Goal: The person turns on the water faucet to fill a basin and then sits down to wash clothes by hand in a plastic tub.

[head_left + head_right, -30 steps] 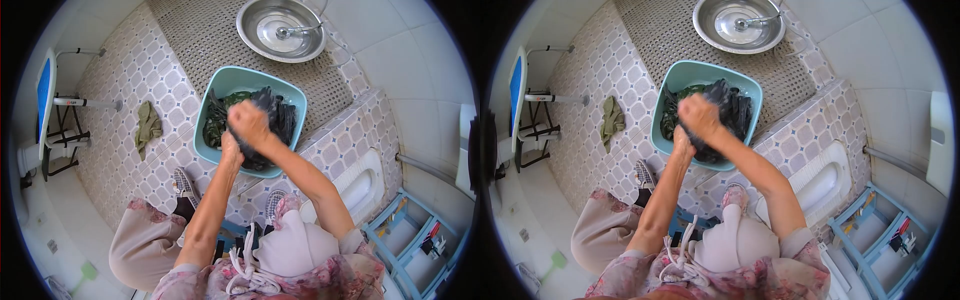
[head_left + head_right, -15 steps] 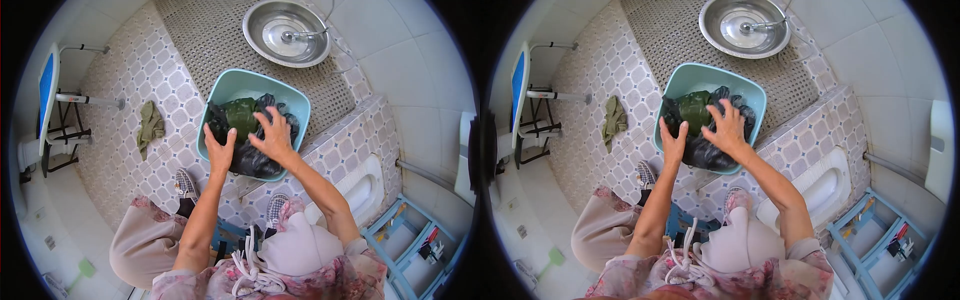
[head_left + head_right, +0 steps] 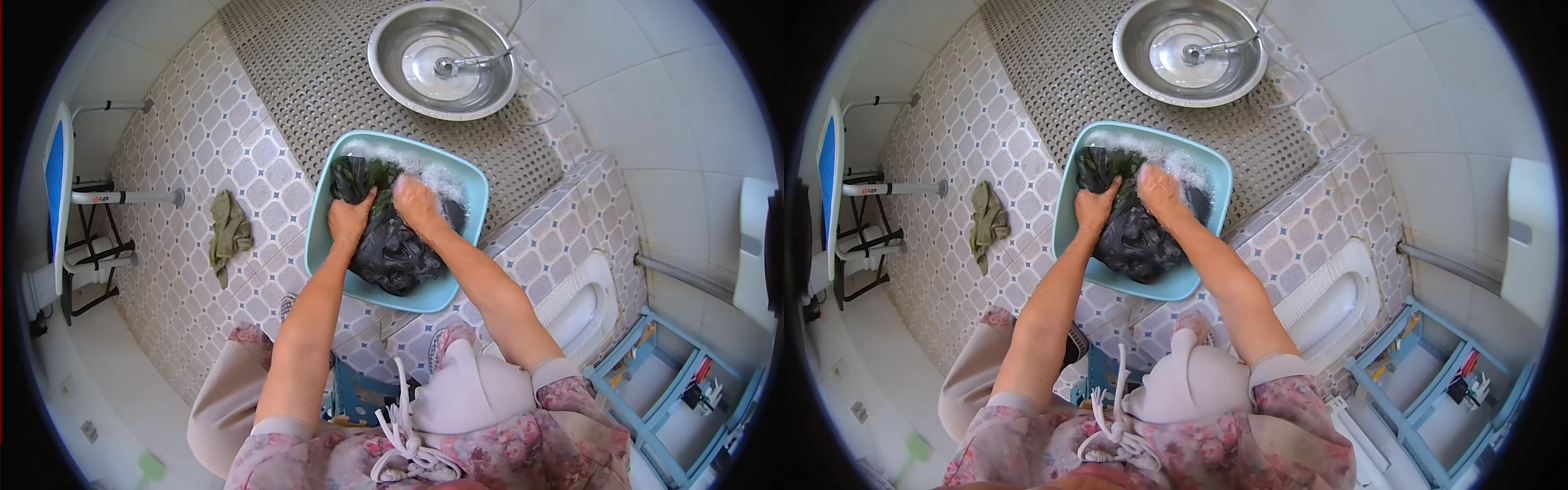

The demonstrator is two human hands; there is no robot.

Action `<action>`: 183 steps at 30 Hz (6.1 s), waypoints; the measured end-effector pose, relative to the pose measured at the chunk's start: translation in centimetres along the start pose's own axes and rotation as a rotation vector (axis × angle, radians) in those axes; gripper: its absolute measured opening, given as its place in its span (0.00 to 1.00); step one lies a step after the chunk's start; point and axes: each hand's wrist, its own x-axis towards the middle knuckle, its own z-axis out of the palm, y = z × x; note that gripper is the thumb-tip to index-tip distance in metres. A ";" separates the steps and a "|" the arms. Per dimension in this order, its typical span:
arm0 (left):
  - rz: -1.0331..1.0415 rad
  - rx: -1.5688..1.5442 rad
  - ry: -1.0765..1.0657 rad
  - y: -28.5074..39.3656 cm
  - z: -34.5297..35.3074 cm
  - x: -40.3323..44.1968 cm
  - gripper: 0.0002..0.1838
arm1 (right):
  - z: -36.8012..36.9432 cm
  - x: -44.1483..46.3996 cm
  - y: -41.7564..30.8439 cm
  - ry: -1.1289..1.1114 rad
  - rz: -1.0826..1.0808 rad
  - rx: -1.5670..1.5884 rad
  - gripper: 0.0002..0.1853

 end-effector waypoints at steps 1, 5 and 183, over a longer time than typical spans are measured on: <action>0.005 -0.040 -0.058 -0.2 -0.1 0.4 0.35 | -0.1 0.3 0.0 -0.023 0.066 -0.003 0.10; 0.124 -0.072 -0.018 -1.3 -0.2 0.6 0.32 | -1.0 0.6 1.3 0.092 0.148 0.196 0.11; 0.856 0.051 -0.001 5.5 -6.9 -4.9 0.34 | -9.2 -2.0 0.6 -0.130 0.154 1.363 0.32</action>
